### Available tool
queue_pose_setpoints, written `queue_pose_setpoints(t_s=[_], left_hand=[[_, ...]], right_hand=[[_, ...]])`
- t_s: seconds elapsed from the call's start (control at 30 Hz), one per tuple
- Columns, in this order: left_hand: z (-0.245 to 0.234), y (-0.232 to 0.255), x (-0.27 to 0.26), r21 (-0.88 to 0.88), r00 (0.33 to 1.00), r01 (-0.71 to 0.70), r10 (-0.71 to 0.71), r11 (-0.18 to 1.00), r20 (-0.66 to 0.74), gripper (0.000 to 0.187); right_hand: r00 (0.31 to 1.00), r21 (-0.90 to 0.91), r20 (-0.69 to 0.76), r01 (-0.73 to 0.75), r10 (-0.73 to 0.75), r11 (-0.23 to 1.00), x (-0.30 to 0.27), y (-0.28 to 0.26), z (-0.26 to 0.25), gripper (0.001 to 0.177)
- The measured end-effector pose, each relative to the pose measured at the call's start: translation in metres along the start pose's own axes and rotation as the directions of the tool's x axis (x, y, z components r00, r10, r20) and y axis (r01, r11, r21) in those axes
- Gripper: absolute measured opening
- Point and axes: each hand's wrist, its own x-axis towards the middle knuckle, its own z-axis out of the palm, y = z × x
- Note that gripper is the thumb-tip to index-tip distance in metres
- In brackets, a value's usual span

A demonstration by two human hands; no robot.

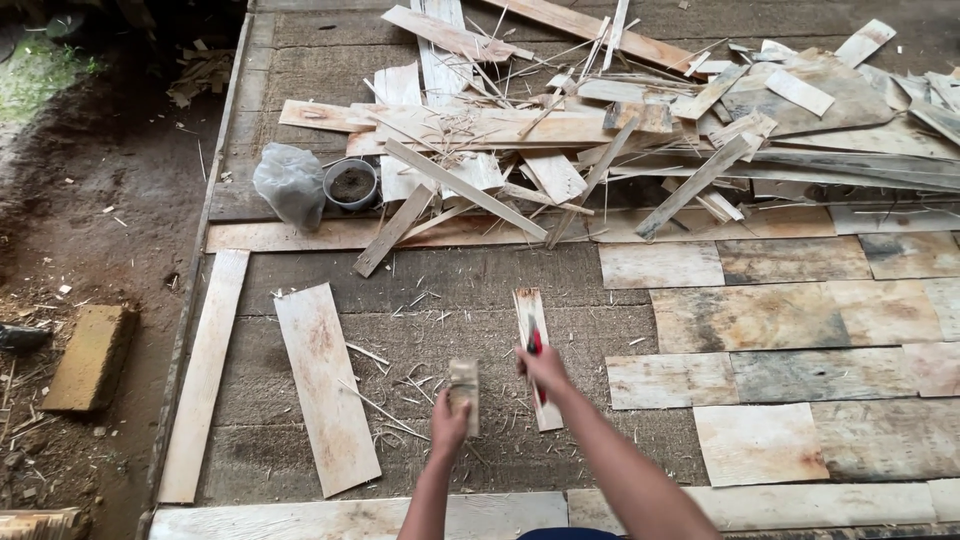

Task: The person uses a red utility knife to cut and trim small wooden planks on a workbench. They repeatedly position the wood, score it with the blade, and break off sections, then clear away wood shavings and debris from the surface.

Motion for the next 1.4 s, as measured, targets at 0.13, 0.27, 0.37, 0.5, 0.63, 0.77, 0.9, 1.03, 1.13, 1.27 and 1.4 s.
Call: queue_pose_setpoints(t_s=[0.13, 0.27, 0.37, 0.5, 0.63, 0.77, 0.9, 1.03, 1.13, 1.27, 1.4], left_hand=[[-0.027, -0.013, 0.022, 0.2, 0.998, -0.009, 0.021, 0.98, -0.056, 0.027], [-0.063, 0.012, 0.0, 0.218, 0.977, 0.022, 0.025, 0.976, -0.21, 0.041], [-0.095, 0.003, 0.011, 0.289, 0.91, 0.048, 0.077, 0.956, -0.408, 0.059], [-0.149, -0.07, 0.07, 0.538, 0.733, 0.159, 0.266, 0.828, -0.627, 0.047], [-0.18, -0.079, 0.064, 0.612, 0.647, 0.21, 0.361, 0.762, -0.672, 0.049], [-0.194, -0.091, 0.064, 0.536, 0.686, 0.255, 0.24, 0.805, -0.687, 0.063], [-0.2, -0.084, 0.074, 0.588, 0.71, 0.24, 0.273, 0.773, -0.649, 0.066], [-0.2, -0.073, 0.069, 0.568, 0.688, 0.283, 0.25, 0.772, -0.682, 0.075], [-0.204, -0.068, 0.063, 0.523, 0.67, 0.055, 0.356, 0.851, -0.651, 0.069], [-0.205, -0.059, 0.055, 0.492, 0.62, -0.064, 0.421, 0.868, -0.662, 0.048], [-0.191, -0.04, 0.011, 0.464, 0.583, -0.144, 0.454, 0.874, -0.674, 0.05]], right_hand=[[0.982, 0.077, 0.046, 0.178, -0.181, 0.981, -0.044, -0.174, -0.031, 0.039], [0.745, -0.044, -0.36, 0.587, -0.561, 0.809, 0.008, -0.243, -0.078, 0.037], [0.772, -0.124, -0.338, 0.529, -0.538, 0.839, -0.009, -0.234, -0.085, 0.016], [0.959, -0.364, -0.118, 0.199, -0.256, 0.91, 0.011, -0.118, -0.059, 0.014], [0.979, -0.507, -0.104, 0.098, -0.174, 0.856, 0.008, 0.0, -0.026, 0.03], [0.959, -0.671, -0.199, 0.018, -0.203, 0.741, 0.028, 0.077, -0.009, 0.061], [0.937, -0.695, -0.259, -0.01, -0.237, 0.719, 0.043, 0.094, -0.007, 0.073], [0.954, -0.68, -0.233, -0.023, -0.186, 0.733, 0.04, 0.096, -0.016, 0.072], [0.954, -0.676, -0.164, 0.075, -0.249, 0.733, 0.052, 0.116, -0.024, 0.062], [0.931, -0.497, -0.144, 0.225, -0.336, 0.838, 0.044, 0.122, -0.049, 0.031], [0.922, -0.435, -0.161, 0.254, -0.352, 0.864, 0.026, 0.148, -0.093, 0.042]])
